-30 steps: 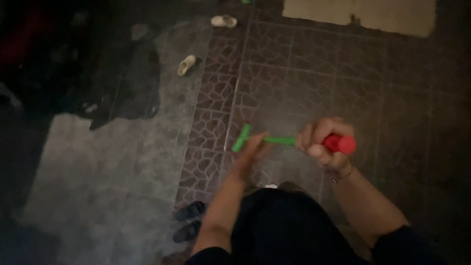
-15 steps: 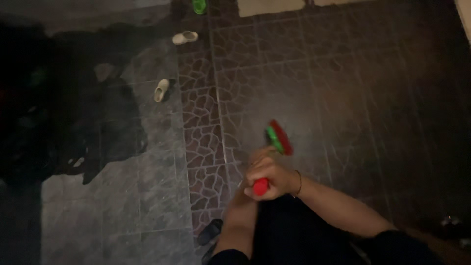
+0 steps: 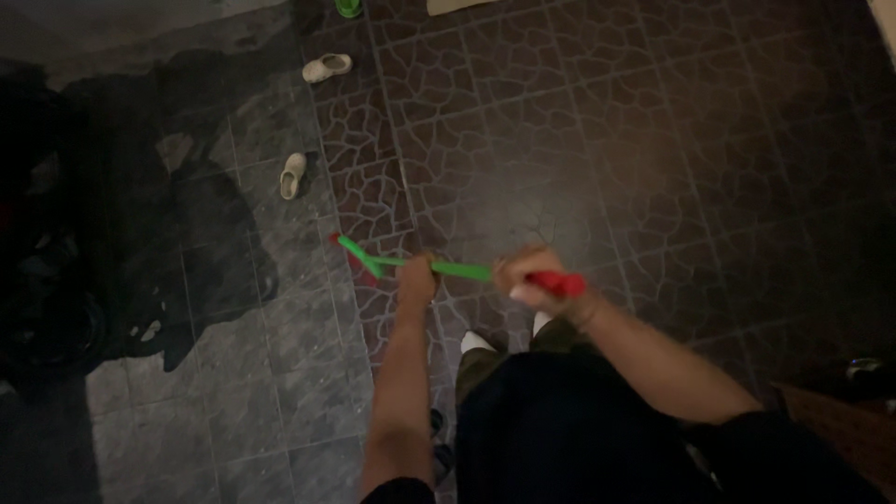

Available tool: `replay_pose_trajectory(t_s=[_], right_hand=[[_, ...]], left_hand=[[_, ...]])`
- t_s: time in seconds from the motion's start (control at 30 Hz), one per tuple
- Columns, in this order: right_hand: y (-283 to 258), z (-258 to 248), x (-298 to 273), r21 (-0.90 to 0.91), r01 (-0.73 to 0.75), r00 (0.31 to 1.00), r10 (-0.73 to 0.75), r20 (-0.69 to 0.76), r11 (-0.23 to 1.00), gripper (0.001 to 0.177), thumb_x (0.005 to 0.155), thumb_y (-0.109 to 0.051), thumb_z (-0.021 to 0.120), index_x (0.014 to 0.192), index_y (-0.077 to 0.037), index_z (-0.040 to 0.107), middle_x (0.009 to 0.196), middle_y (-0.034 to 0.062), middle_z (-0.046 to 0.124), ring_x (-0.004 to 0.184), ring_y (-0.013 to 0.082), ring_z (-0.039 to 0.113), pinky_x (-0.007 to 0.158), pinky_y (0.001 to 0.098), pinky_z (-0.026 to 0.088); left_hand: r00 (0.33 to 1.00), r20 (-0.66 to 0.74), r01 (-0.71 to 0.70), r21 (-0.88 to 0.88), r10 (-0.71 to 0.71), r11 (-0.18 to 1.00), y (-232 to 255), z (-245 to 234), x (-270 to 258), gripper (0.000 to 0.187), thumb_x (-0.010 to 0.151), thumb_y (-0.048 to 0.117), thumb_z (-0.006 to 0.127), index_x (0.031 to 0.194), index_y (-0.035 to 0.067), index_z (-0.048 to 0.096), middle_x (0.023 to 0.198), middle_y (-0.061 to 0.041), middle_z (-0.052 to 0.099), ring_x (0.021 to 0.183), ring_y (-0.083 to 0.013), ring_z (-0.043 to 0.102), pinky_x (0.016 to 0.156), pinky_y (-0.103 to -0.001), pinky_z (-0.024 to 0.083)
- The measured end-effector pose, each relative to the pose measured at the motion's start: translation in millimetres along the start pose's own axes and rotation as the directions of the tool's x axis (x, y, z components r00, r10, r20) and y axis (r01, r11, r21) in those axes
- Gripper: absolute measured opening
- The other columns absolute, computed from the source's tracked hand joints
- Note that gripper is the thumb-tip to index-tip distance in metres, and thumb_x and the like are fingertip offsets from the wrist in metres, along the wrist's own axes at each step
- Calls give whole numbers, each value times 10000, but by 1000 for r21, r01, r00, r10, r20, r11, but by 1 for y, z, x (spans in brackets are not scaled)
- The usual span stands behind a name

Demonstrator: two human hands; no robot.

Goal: The person cleans the tiled floor by using a squeegee to move water across the surface, covering different areas of the entryway and porch.

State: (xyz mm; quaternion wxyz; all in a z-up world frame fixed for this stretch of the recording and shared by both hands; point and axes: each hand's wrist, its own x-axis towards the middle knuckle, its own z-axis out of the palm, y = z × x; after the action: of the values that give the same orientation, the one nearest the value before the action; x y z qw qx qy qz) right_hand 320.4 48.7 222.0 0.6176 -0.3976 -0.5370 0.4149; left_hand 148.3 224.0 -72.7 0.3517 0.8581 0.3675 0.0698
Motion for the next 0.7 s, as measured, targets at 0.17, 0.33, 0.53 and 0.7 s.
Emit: replay_pose_trajectory(t_s=[0.17,0.33,0.53,0.7], right_hand=[[-42,-21,4,28,40,988,-36,-151,999,455,998,-315,642,645,-144,412,591,-2,457,538,122,406,562,318,372],[-88,-11,18,-354,210,945,-283,-166,911,378,933,-133,684,628,-106,461,552,0,545,463,81,529,445,254,439],[-83,-18,37,-570,286,920,-388,-63,770,354,984,-34,679,695,-56,477,635,63,553,563,161,608,523,295,481],[-39,-68,37,-658,170,884,-408,-227,733,382,998,-124,647,661,-70,476,614,48,563,514,130,544,480,290,427]], left_hand=[[962,-57,-269,-11,268,963,62,5,27,205,789,19,702,982,88,723,895,-205,728,834,-397,709,759,-500,537],[965,113,-199,-269,236,942,157,51,53,332,803,-18,591,1086,99,720,920,-104,726,766,-212,672,693,-393,542],[896,403,202,-742,185,639,227,94,85,222,963,216,644,1037,26,732,923,-102,703,802,-172,630,725,-341,528],[913,361,134,-705,190,696,188,119,100,300,997,317,576,1138,70,670,987,-88,667,862,-195,623,751,-375,503]])
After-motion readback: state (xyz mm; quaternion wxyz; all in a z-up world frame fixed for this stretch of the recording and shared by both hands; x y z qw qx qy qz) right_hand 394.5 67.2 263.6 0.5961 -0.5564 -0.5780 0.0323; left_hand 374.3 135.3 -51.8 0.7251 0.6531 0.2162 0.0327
